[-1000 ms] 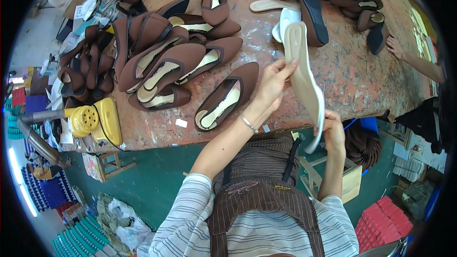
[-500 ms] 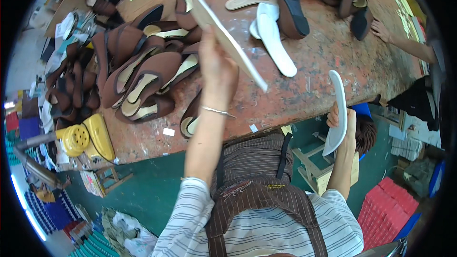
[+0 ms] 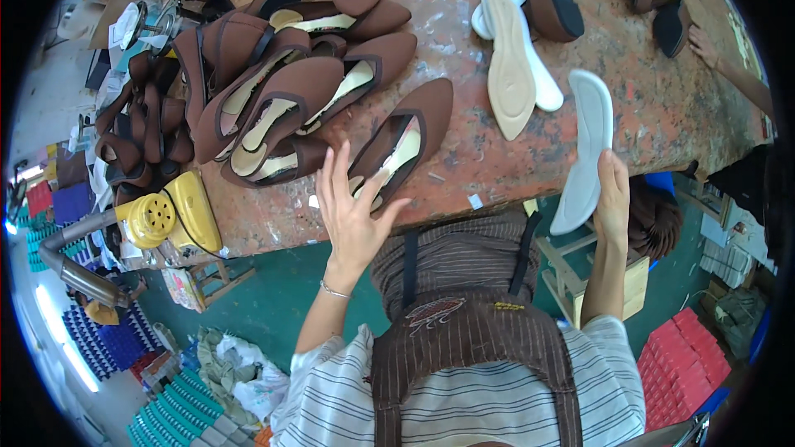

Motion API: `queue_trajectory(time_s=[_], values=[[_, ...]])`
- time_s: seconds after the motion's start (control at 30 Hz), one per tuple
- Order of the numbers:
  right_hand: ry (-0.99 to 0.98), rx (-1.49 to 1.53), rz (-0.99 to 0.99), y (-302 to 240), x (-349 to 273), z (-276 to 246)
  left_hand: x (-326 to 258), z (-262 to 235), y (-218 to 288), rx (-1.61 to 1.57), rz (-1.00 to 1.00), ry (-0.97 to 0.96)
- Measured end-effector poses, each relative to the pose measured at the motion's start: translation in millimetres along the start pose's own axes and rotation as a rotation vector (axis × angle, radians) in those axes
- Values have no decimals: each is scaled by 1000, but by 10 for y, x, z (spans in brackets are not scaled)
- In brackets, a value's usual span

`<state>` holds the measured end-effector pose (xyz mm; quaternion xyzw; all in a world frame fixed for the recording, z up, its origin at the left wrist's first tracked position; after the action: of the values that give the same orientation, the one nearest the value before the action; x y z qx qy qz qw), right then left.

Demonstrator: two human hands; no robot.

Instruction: Inserting and pressing white insoles into brown pointed-toe shoes at a factory workbench.

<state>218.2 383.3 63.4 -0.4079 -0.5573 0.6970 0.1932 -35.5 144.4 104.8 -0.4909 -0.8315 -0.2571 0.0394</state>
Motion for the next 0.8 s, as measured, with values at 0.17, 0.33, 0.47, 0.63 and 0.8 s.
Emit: queue_trajectory(time_s=[0.17, 0.33, 0.47, 0.63, 0.8], values=[[-240, -767, -798, -796, 70, 1252, -432, -99, -474, -95, -34, -128], [-467, -905, -982, -219, 67, 2272, -577, 67, -742, -232, -102, -28], [-652, -849, -918, 75, 70, 2776, -782, 226, -853, -469, -150, 114], [-734, -787, -829, 269, 47, 2968, -840, 271, -899, -537, -157, 183], [-762, -826, -796, 334, 77, 3031, -852, 273, -947, -570, -158, 197]])
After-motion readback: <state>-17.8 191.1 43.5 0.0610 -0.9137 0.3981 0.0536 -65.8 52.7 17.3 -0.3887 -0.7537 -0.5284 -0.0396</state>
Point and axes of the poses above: each hand's wrist, its own x-axis towards the middle knuckle, its own z-axis out of the palm, y = z × x, the point moved 7 cm from there along x, towards the middle knuckle, and after that the axes turned 1 degree about y, right-handed, at the moved point
